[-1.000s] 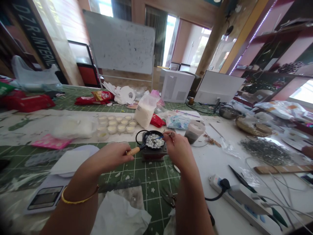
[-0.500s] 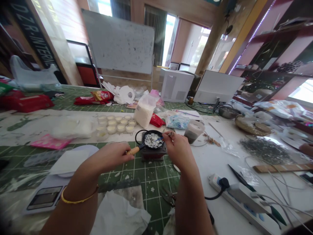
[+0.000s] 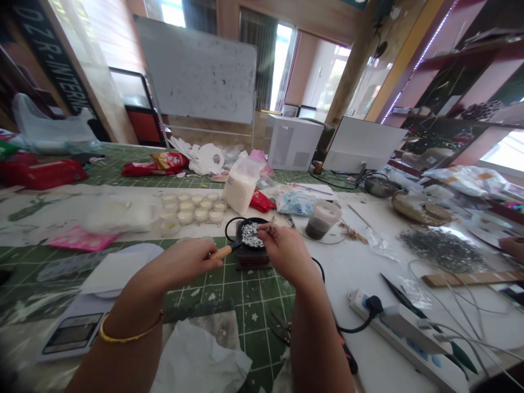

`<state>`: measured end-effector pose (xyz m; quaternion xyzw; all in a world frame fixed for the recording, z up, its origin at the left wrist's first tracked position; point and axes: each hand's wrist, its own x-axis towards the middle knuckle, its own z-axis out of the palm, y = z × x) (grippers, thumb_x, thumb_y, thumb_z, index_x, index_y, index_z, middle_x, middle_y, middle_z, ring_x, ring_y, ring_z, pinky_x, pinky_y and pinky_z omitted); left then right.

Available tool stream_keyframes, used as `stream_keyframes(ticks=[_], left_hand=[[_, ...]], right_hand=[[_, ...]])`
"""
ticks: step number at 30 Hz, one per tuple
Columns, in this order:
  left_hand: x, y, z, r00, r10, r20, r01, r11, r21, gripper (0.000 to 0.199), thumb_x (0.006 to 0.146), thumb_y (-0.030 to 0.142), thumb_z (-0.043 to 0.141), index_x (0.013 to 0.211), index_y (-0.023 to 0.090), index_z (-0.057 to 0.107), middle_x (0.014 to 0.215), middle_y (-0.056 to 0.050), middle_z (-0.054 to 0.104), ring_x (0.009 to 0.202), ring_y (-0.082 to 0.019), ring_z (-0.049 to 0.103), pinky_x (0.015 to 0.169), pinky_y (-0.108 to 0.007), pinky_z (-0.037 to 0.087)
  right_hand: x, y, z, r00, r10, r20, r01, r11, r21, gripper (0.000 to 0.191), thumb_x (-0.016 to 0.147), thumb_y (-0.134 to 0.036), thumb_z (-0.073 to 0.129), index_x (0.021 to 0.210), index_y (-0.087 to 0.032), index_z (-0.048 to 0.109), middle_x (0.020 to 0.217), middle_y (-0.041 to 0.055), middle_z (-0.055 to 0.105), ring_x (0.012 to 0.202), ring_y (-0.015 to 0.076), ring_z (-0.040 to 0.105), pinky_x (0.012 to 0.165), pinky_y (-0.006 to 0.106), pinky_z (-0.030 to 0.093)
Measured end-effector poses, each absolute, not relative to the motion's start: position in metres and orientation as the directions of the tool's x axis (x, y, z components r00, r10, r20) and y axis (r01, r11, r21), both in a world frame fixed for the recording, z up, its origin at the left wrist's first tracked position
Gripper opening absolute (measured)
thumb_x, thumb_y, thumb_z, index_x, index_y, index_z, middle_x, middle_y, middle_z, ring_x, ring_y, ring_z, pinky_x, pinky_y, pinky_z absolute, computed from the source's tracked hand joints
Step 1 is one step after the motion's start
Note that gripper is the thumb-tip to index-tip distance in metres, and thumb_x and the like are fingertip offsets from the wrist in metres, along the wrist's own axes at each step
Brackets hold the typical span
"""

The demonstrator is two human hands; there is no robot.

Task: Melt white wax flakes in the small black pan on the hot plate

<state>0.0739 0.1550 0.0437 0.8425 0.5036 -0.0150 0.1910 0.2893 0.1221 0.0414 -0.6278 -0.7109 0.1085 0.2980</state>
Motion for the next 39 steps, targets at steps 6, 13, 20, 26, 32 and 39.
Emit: stream_keyframes(ticks=[6, 13, 20, 26, 32, 39], left_hand=[[0.075, 0.155, 0.044, 0.491, 0.84, -0.231, 0.857, -0.419, 0.299, 0.033, 0.077, 0.047, 0.039, 0.066, 0.018, 0.053, 0.072, -0.006, 0.061, 0.061, -0.019, 0.054, 0.051, -0.028, 0.029], [0.074, 0.155, 0.043, 0.489, 0.842, -0.228, 0.858, -0.417, 0.301, 0.033, 0.077, 0.046, 0.039, 0.066, 0.018, 0.052, 0.073, -0.005, 0.06, 0.062, -0.019, 0.054, 0.051, -0.027, 0.03], [0.075, 0.155, 0.045, 0.484, 0.842, -0.238, 0.863, -0.414, 0.289, 0.032, 0.076, 0.046, 0.039, 0.066, 0.018, 0.053, 0.072, -0.005, 0.061, 0.062, -0.02, 0.054, 0.051, -0.028, 0.029], [0.074, 0.156, 0.042, 0.491, 0.842, -0.224, 0.857, -0.421, 0.295, 0.034, 0.076, 0.047, 0.039, 0.066, 0.018, 0.054, 0.073, -0.005, 0.06, 0.062, -0.019, 0.054, 0.051, -0.028, 0.03], [0.074, 0.157, 0.041, 0.494, 0.84, -0.223, 0.858, -0.429, 0.283, 0.033, 0.077, 0.046, 0.038, 0.066, 0.018, 0.052, 0.072, -0.005, 0.059, 0.06, -0.018, 0.053, 0.05, -0.027, 0.027], [0.074, 0.156, 0.042, 0.495, 0.841, -0.22, 0.858, -0.432, 0.278, 0.031, 0.077, 0.044, 0.039, 0.067, 0.018, 0.052, 0.073, -0.005, 0.06, 0.061, -0.018, 0.053, 0.05, -0.027, 0.027]], right_hand=[[0.287, 0.12, 0.042, 0.044, 0.927, 0.371, 0.854, 0.157, -0.495, 0.029, 0.086, -0.038, 0.04, 0.095, -0.023, 0.063, 0.078, 0.0021, 0.068, 0.075, 0.018, 0.06, 0.071, 0.029, 0.041], [0.283, 0.115, 0.047, -0.089, 0.953, 0.29, 0.863, 0.219, -0.455, 0.025, 0.086, -0.033, 0.042, 0.09, -0.023, 0.064, 0.077, 0.0011, 0.067, 0.076, 0.0174, 0.06, 0.072, 0.029, 0.04], [0.285, 0.113, 0.048, -0.023, 0.941, 0.337, 0.854, 0.194, -0.482, 0.027, 0.086, -0.036, 0.041, 0.096, -0.025, 0.063, 0.078, 0.001, 0.067, 0.078, 0.0179, 0.06, 0.073, 0.03, 0.04], [0.288, 0.111, 0.049, -0.081, 0.96, 0.268, 0.872, 0.199, -0.448, 0.026, 0.085, -0.033, 0.04, 0.089, -0.023, 0.064, 0.078, 0.0018, 0.067, 0.076, 0.0173, 0.06, 0.071, 0.029, 0.04], [0.303, 0.115, 0.05, 0.157, 0.937, 0.311, 0.881, 0.01, -0.474, 0.025, 0.085, -0.035, 0.041, 0.088, -0.022, 0.063, 0.076, 0.002, 0.068, 0.071, 0.0178, 0.061, 0.064, 0.027, 0.039], [0.303, 0.119, 0.048, 0.218, 0.922, 0.321, 0.923, -0.088, -0.375, 0.027, 0.085, -0.034, 0.04, 0.09, -0.021, 0.063, 0.08, 0.0057, 0.068, 0.073, 0.0215, 0.06, 0.063, 0.029, 0.037]])
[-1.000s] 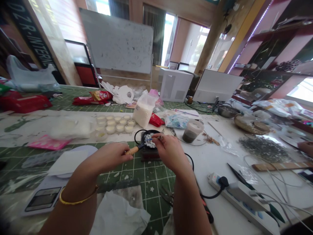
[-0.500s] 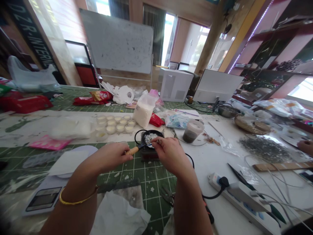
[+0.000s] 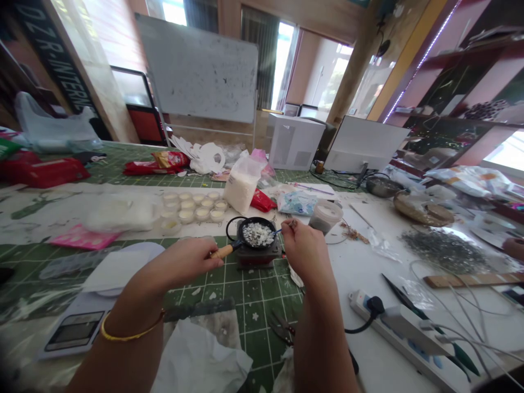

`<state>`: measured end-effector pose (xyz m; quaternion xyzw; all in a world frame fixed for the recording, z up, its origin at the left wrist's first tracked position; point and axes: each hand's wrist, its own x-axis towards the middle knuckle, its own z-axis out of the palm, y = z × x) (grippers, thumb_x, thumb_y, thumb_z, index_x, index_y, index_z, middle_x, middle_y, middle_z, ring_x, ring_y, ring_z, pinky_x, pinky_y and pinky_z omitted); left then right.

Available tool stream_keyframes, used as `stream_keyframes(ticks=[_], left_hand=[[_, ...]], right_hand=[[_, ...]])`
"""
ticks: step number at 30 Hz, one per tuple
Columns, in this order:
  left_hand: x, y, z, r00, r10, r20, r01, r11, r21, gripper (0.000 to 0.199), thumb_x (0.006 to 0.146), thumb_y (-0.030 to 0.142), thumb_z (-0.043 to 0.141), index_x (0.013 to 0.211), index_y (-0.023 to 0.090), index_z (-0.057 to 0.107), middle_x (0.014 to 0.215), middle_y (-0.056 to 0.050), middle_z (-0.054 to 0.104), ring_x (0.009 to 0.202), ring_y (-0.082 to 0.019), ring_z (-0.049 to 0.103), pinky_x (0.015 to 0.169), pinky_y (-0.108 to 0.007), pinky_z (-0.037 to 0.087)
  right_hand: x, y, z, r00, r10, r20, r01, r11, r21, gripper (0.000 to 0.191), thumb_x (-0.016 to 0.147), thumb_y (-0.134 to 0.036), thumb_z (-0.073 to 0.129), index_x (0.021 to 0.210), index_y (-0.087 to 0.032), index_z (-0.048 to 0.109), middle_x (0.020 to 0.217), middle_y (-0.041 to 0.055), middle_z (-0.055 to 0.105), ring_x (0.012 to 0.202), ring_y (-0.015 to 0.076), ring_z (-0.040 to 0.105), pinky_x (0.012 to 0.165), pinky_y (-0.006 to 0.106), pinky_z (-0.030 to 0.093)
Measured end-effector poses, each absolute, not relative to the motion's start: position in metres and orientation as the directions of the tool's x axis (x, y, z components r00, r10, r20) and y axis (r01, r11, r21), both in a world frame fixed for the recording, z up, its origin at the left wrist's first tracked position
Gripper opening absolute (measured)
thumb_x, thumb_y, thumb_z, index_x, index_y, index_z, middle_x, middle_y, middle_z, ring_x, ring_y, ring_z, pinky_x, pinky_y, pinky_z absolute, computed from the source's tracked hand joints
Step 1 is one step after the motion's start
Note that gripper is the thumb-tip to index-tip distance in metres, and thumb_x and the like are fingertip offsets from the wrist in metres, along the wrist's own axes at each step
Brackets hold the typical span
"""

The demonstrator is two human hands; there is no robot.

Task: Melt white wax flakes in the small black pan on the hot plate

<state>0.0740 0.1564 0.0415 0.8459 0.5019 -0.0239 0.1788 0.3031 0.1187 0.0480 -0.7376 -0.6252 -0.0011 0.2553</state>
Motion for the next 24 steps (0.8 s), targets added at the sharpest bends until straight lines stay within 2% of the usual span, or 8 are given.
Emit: stream_keyframes(ticks=[3, 5, 8, 11, 15, 19, 24], left_hand=[[0.074, 0.157, 0.042, 0.49, 0.843, -0.223, 0.86, -0.424, 0.285, 0.032, 0.077, 0.044, 0.038, 0.067, 0.018, 0.053, 0.073, -0.005, 0.06, 0.062, -0.018, 0.053, 0.05, -0.027, 0.028], [0.074, 0.157, 0.041, 0.493, 0.84, -0.226, 0.858, -0.426, 0.288, 0.032, 0.077, 0.044, 0.039, 0.066, 0.018, 0.052, 0.071, -0.005, 0.059, 0.061, -0.017, 0.053, 0.05, -0.027, 0.027], [0.074, 0.158, 0.04, 0.497, 0.84, -0.215, 0.856, -0.434, 0.282, 0.031, 0.076, 0.044, 0.039, 0.064, 0.018, 0.052, 0.069, -0.005, 0.059, 0.058, -0.017, 0.051, 0.049, -0.027, 0.026], [0.073, 0.158, 0.04, 0.5, 0.842, -0.204, 0.855, -0.441, 0.274, 0.031, 0.076, 0.043, 0.039, 0.064, 0.018, 0.052, 0.069, -0.004, 0.059, 0.058, -0.017, 0.051, 0.049, -0.027, 0.026], [0.073, 0.157, 0.041, 0.501, 0.838, -0.216, 0.853, -0.437, 0.284, 0.031, 0.076, 0.043, 0.039, 0.065, 0.018, 0.052, 0.071, -0.004, 0.059, 0.06, -0.017, 0.052, 0.05, -0.027, 0.028], [0.073, 0.156, 0.042, 0.499, 0.838, -0.22, 0.856, -0.437, 0.277, 0.031, 0.077, 0.044, 0.039, 0.065, 0.018, 0.052, 0.072, -0.004, 0.06, 0.061, -0.018, 0.053, 0.05, -0.027, 0.028], [0.073, 0.156, 0.042, 0.504, 0.837, -0.212, 0.851, -0.438, 0.289, 0.033, 0.077, 0.045, 0.038, 0.066, 0.018, 0.054, 0.072, -0.005, 0.061, 0.06, -0.018, 0.053, 0.05, -0.027, 0.029]], right_hand=[[0.301, 0.119, 0.048, 0.153, 0.95, 0.272, 0.9, -0.02, -0.436, 0.026, 0.085, -0.035, 0.04, 0.088, -0.023, 0.063, 0.08, 0.0033, 0.068, 0.074, 0.0193, 0.061, 0.065, 0.027, 0.039], [0.3, 0.118, 0.049, 0.129, 0.943, 0.307, 0.887, 0.029, -0.461, 0.026, 0.085, -0.036, 0.04, 0.09, -0.024, 0.063, 0.081, 0.0023, 0.068, 0.075, 0.0181, 0.061, 0.065, 0.026, 0.039], [0.299, 0.115, 0.051, 0.154, 0.92, 0.36, 0.923, -0.004, -0.385, 0.028, 0.085, -0.035, 0.039, 0.089, -0.021, 0.063, 0.076, 0.0043, 0.068, 0.071, 0.0193, 0.06, 0.064, 0.028, 0.038], [0.298, 0.112, 0.052, 0.149, 0.927, 0.344, 0.941, -0.027, -0.337, 0.029, 0.085, -0.035, 0.039, 0.082, -0.02, 0.063, 0.071, 0.0051, 0.067, 0.068, 0.0199, 0.059, 0.062, 0.028, 0.037], [0.293, 0.111, 0.053, 0.044, 0.947, 0.318, 0.894, 0.105, -0.436, 0.028, 0.086, -0.035, 0.039, 0.088, -0.022, 0.063, 0.075, 0.0016, 0.067, 0.07, 0.0168, 0.06, 0.063, 0.025, 0.038], [0.292, 0.111, 0.052, 0.081, 0.928, 0.363, 0.907, 0.082, -0.413, 0.026, 0.085, -0.034, 0.04, 0.088, -0.021, 0.063, 0.073, 0.0016, 0.067, 0.071, 0.0178, 0.059, 0.065, 0.027, 0.037], [0.293, 0.114, 0.048, 0.009, 0.958, 0.286, 0.874, 0.132, -0.467, 0.027, 0.086, -0.035, 0.039, 0.088, -0.021, 0.063, 0.077, 0.0019, 0.068, 0.073, 0.017, 0.06, 0.066, 0.026, 0.038]])
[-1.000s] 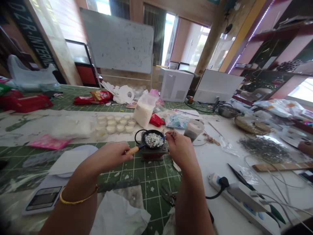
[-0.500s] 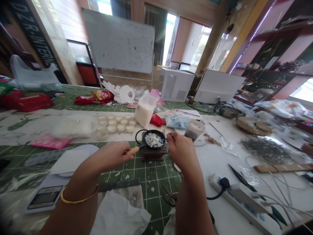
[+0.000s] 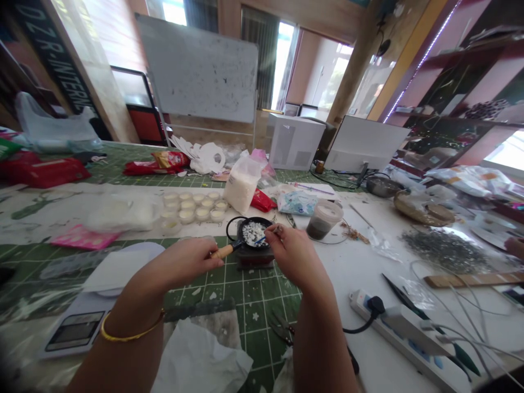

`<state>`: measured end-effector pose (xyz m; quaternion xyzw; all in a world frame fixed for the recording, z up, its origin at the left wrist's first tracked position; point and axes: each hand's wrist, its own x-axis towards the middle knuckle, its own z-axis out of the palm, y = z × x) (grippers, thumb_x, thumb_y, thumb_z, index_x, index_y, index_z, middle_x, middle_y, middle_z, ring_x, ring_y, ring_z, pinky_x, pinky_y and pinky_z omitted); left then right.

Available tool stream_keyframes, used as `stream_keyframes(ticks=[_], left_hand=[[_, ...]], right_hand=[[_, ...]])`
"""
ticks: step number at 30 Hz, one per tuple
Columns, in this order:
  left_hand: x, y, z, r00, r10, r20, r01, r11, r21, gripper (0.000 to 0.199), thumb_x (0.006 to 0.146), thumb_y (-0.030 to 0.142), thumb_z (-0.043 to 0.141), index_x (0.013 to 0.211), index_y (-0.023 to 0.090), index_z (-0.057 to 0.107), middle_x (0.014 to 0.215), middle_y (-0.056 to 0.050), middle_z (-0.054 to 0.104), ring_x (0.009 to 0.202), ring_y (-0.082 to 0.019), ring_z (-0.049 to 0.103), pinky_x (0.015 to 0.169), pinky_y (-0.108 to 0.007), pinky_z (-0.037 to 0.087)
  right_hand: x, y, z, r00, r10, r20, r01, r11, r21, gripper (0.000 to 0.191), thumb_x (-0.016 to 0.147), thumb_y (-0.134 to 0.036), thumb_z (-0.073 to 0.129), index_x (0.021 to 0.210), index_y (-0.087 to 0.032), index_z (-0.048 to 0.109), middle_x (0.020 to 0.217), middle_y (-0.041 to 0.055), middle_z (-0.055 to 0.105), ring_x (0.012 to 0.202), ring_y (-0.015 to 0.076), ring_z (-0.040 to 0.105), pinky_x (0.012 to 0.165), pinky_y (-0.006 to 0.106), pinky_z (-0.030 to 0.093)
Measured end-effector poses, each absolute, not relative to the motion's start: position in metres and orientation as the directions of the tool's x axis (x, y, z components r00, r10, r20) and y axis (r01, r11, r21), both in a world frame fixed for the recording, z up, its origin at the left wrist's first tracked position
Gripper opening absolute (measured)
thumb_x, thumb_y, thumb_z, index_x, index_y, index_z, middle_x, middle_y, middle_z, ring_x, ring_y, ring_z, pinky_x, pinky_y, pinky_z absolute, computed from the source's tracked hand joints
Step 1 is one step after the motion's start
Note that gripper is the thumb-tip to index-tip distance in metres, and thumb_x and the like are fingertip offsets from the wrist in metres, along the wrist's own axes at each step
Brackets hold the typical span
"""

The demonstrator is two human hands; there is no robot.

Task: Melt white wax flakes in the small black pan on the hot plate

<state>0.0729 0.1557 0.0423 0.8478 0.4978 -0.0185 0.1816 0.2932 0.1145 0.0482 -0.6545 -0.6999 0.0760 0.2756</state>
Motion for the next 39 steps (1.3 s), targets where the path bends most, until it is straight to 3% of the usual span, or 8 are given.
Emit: stream_keyframes(ticks=[6, 11, 15, 19, 26, 34, 39], left_hand=[[0.073, 0.155, 0.045, 0.495, 0.841, -0.217, 0.857, -0.43, 0.285, 0.032, 0.076, 0.044, 0.04, 0.066, 0.018, 0.054, 0.072, -0.005, 0.061, 0.059, -0.018, 0.053, 0.05, -0.027, 0.028], [0.073, 0.155, 0.044, 0.492, 0.843, -0.219, 0.856, -0.422, 0.298, 0.033, 0.077, 0.045, 0.038, 0.067, 0.018, 0.055, 0.072, -0.006, 0.061, 0.06, -0.018, 0.053, 0.052, -0.028, 0.029], [0.073, 0.155, 0.044, 0.492, 0.838, -0.236, 0.858, -0.421, 0.294, 0.034, 0.077, 0.045, 0.037, 0.069, 0.018, 0.056, 0.074, -0.006, 0.061, 0.063, -0.019, 0.054, 0.054, -0.028, 0.03], [0.073, 0.154, 0.046, 0.492, 0.839, -0.23, 0.86, -0.428, 0.279, 0.033, 0.078, 0.044, 0.037, 0.068, 0.018, 0.054, 0.074, -0.006, 0.061, 0.062, -0.019, 0.054, 0.052, -0.027, 0.029], [0.074, 0.153, 0.047, 0.488, 0.843, -0.228, 0.862, -0.423, 0.28, 0.032, 0.077, 0.044, 0.039, 0.067, 0.018, 0.053, 0.073, -0.006, 0.061, 0.061, -0.018, 0.054, 0.05, -0.027, 0.028], [0.074, 0.154, 0.046, 0.478, 0.846, -0.236, 0.863, -0.403, 0.304, 0.032, 0.075, 0.046, 0.042, 0.066, 0.018, 0.054, 0.073, -0.005, 0.062, 0.062, -0.019, 0.055, 0.051, -0.027, 0.03], [0.074, 0.155, 0.046, 0.48, 0.846, -0.233, 0.863, -0.407, 0.3, 0.031, 0.074, 0.046, 0.044, 0.066, 0.018, 0.054, 0.074, -0.005, 0.062, 0.063, -0.019, 0.055, 0.051, -0.027, 0.03]], right_hand=[[0.295, 0.117, 0.048, 0.126, 0.927, 0.354, 0.872, 0.067, -0.485, 0.028, 0.084, -0.036, 0.041, 0.09, -0.021, 0.064, 0.078, 0.0042, 0.068, 0.072, 0.0184, 0.06, 0.066, 0.028, 0.039], [0.294, 0.116, 0.049, 0.047, 0.962, 0.269, 0.85, 0.103, -0.517, 0.026, 0.084, -0.037, 0.041, 0.088, -0.023, 0.063, 0.075, 0.0008, 0.068, 0.071, 0.0173, 0.06, 0.064, 0.027, 0.039], [0.293, 0.113, 0.05, 0.095, 0.944, 0.315, 0.852, 0.087, -0.516, 0.026, 0.085, -0.038, 0.041, 0.087, -0.023, 0.062, 0.078, 0.0007, 0.068, 0.075, 0.0172, 0.06, 0.066, 0.026, 0.039], [0.293, 0.116, 0.049, 0.072, 0.956, 0.284, 0.885, 0.071, -0.46, 0.026, 0.085, -0.035, 0.04, 0.086, -0.022, 0.063, 0.076, 0.0021, 0.068, 0.073, 0.0179, 0.06, 0.065, 0.026, 0.038], [0.3, 0.126, 0.045, 0.207, 0.918, 0.338, 0.905, -0.049, -0.422, 0.028, 0.084, -0.034, 0.041, 0.092, -0.02, 0.064, 0.08, 0.0066, 0.068, 0.076, 0.0214, 0.061, 0.067, 0.029, 0.038], [0.295, 0.12, 0.046, 0.073, 0.954, 0.29, 0.868, 0.082, -0.49, 0.029, 0.085, -0.038, 0.04, 0.087, -0.022, 0.063, 0.078, 0.0032, 0.068, 0.073, 0.0183, 0.06, 0.066, 0.027, 0.039], [0.299, 0.125, 0.044, 0.214, 0.922, 0.322, 0.872, -0.032, -0.488, 0.028, 0.084, -0.035, 0.041, 0.092, -0.021, 0.064, 0.084, 0.0061, 0.068, 0.08, 0.0212, 0.06, 0.069, 0.03, 0.04]])
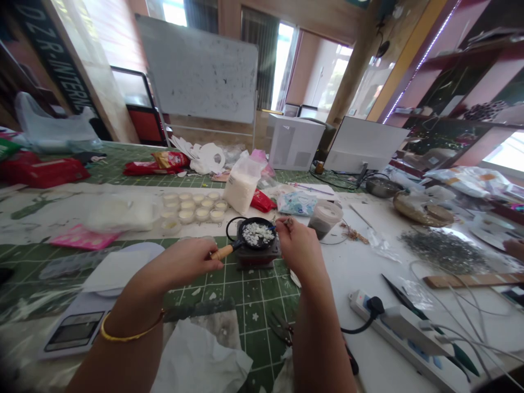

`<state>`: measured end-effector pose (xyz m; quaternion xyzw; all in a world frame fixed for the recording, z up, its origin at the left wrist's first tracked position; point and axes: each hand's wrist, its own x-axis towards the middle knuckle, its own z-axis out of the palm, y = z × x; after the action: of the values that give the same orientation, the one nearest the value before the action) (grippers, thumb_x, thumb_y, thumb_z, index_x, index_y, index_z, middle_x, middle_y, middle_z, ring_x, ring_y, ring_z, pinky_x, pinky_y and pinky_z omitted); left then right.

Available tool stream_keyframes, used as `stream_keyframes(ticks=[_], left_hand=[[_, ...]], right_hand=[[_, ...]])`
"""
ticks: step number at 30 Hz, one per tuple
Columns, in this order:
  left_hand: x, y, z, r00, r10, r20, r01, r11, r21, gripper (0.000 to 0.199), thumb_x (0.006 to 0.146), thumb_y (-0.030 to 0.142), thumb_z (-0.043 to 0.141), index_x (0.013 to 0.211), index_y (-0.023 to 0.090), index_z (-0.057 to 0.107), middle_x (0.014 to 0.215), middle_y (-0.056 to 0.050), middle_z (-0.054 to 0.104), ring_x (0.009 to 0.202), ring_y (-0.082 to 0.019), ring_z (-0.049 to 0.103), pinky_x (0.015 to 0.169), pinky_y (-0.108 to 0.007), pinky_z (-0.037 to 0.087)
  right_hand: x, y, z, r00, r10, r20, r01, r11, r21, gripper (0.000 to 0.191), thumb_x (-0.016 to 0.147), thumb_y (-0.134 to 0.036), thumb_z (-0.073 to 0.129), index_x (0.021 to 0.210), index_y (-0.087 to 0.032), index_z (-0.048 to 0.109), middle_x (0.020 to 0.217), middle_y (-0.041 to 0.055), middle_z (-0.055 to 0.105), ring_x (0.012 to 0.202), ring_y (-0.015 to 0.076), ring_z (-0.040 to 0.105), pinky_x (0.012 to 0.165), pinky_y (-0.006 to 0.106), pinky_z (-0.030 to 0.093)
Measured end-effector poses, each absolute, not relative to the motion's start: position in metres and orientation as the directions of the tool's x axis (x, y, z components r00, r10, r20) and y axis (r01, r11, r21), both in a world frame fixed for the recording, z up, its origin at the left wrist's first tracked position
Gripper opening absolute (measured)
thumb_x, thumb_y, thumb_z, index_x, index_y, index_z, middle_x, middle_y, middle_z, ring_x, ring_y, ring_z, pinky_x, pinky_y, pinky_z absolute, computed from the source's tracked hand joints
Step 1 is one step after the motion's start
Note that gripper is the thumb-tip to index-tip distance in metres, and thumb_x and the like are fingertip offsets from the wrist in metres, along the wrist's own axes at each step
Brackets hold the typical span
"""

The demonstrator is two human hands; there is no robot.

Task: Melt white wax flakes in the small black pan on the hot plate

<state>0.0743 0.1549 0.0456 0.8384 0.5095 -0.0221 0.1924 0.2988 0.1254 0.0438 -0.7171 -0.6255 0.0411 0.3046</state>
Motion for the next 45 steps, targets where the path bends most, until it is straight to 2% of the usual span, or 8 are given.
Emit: stream_keyframes(ticks=[6, 11, 14, 19, 23, 37, 41, 45], left_hand=[[0.0735, 0.155, 0.0443, 0.483, 0.846, -0.227, 0.86, -0.41, 0.302, 0.03, 0.075, 0.046, 0.044, 0.067, 0.018, 0.054, 0.073, -0.005, 0.062, 0.062, -0.018, 0.055, 0.05, -0.026, 0.03], [0.0738, 0.1549, 0.0443, 0.486, 0.845, -0.223, 0.858, -0.412, 0.306, 0.03, 0.074, 0.045, 0.044, 0.067, 0.018, 0.054, 0.074, -0.005, 0.062, 0.063, -0.019, 0.055, 0.051, -0.027, 0.03], [0.0743, 0.1548, 0.0449, 0.483, 0.845, -0.23, 0.86, -0.407, 0.308, 0.029, 0.075, 0.044, 0.044, 0.067, 0.018, 0.055, 0.074, -0.006, 0.062, 0.063, -0.019, 0.055, 0.051, -0.027, 0.031], [0.0743, 0.1549, 0.045, 0.493, 0.838, -0.233, 0.856, -0.419, 0.302, 0.029, 0.075, 0.044, 0.043, 0.066, 0.018, 0.054, 0.073, -0.006, 0.062, 0.062, -0.019, 0.055, 0.051, -0.028, 0.03], [0.0745, 0.1547, 0.0451, 0.488, 0.842, -0.232, 0.859, -0.414, 0.302, 0.029, 0.075, 0.044, 0.043, 0.068, 0.018, 0.054, 0.075, -0.006, 0.062, 0.063, -0.02, 0.055, 0.051, -0.027, 0.03], [0.0752, 0.1551, 0.0447, 0.489, 0.838, -0.243, 0.86, -0.415, 0.297, 0.029, 0.075, 0.044, 0.043, 0.067, 0.018, 0.054, 0.074, -0.005, 0.061, 0.062, -0.019, 0.055, 0.052, -0.027, 0.03], [0.0754, 0.1557, 0.0444, 0.486, 0.838, -0.248, 0.862, -0.412, 0.297, 0.03, 0.075, 0.044, 0.042, 0.068, 0.018, 0.054, 0.075, -0.005, 0.061, 0.064, -0.019, 0.055, 0.052, -0.027, 0.03], [0.075, 0.1554, 0.0446, 0.487, 0.839, -0.241, 0.861, -0.416, 0.292, 0.029, 0.075, 0.044, 0.043, 0.068, 0.018, 0.054, 0.075, -0.005, 0.061, 0.064, -0.019, 0.055, 0.053, -0.027, 0.03]], right_hand=[[0.2963, 0.1265, 0.0421, 0.116, 0.951, 0.287, 0.85, 0.054, -0.524, 0.029, 0.083, -0.037, 0.042, 0.09, -0.022, 0.065, 0.08, 0.0039, 0.069, 0.075, 0.0198, 0.06, 0.067, 0.029, 0.04], [0.2927, 0.1237, 0.0423, 0.095, 0.937, 0.335, 0.825, 0.114, -0.553, 0.03, 0.083, -0.039, 0.042, 0.094, -0.022, 0.064, 0.083, 0.0036, 0.068, 0.076, 0.0187, 0.06, 0.068, 0.029, 0.041], [0.2931, 0.1252, 0.0411, 0.082, 0.95, 0.301, 0.863, 0.084, -0.499, 0.029, 0.084, -0.036, 0.041, 0.093, -0.022, 0.065, 0.08, 0.0034, 0.068, 0.075, 0.0193, 0.06, 0.068, 0.029, 0.041], [0.2952, 0.1265, 0.0406, 0.127, 0.922, 0.365, 0.87, 0.073, -0.487, 0.03, 0.085, -0.037, 0.04, 0.095, -0.022, 0.064, 0.082, 0.0038, 0.068, 0.076, 0.0195, 0.06, 0.069, 0.029, 0.04], [0.2955, 0.1266, 0.0405, 0.077, 0.946, 0.316, 0.891, 0.077, -0.447, 0.03, 0.085, -0.035, 0.039, 0.095, -0.022, 0.064, 0.081, 0.0041, 0.068, 0.074, 0.0195, 0.06, 0.068, 0.029, 0.04], [0.2961, 0.1238, 0.0426, 0.086, 0.945, 0.314, 0.896, 0.064, -0.44, 0.028, 0.085, -0.035, 0.04, 0.089, -0.021, 0.064, 0.078, 0.0034, 0.068, 0.073, 0.0187, 0.06, 0.066, 0.027, 0.038], [0.296, 0.123, 0.0432, 0.109, 0.921, 0.373, 0.886, 0.08, -0.457, 0.028, 0.085, -0.037, 0.04, 0.091, -0.022, 0.063, 0.08, 0.0029, 0.068, 0.075, 0.0186, 0.06, 0.067, 0.027, 0.038], [0.2952, 0.1247, 0.0424, 0.075, 0.944, 0.322, 0.898, 0.077, -0.434, 0.028, 0.085, -0.035, 0.04, 0.089, -0.022, 0.064, 0.077, 0.0032, 0.068, 0.072, 0.019, 0.06, 0.066, 0.028, 0.038]])
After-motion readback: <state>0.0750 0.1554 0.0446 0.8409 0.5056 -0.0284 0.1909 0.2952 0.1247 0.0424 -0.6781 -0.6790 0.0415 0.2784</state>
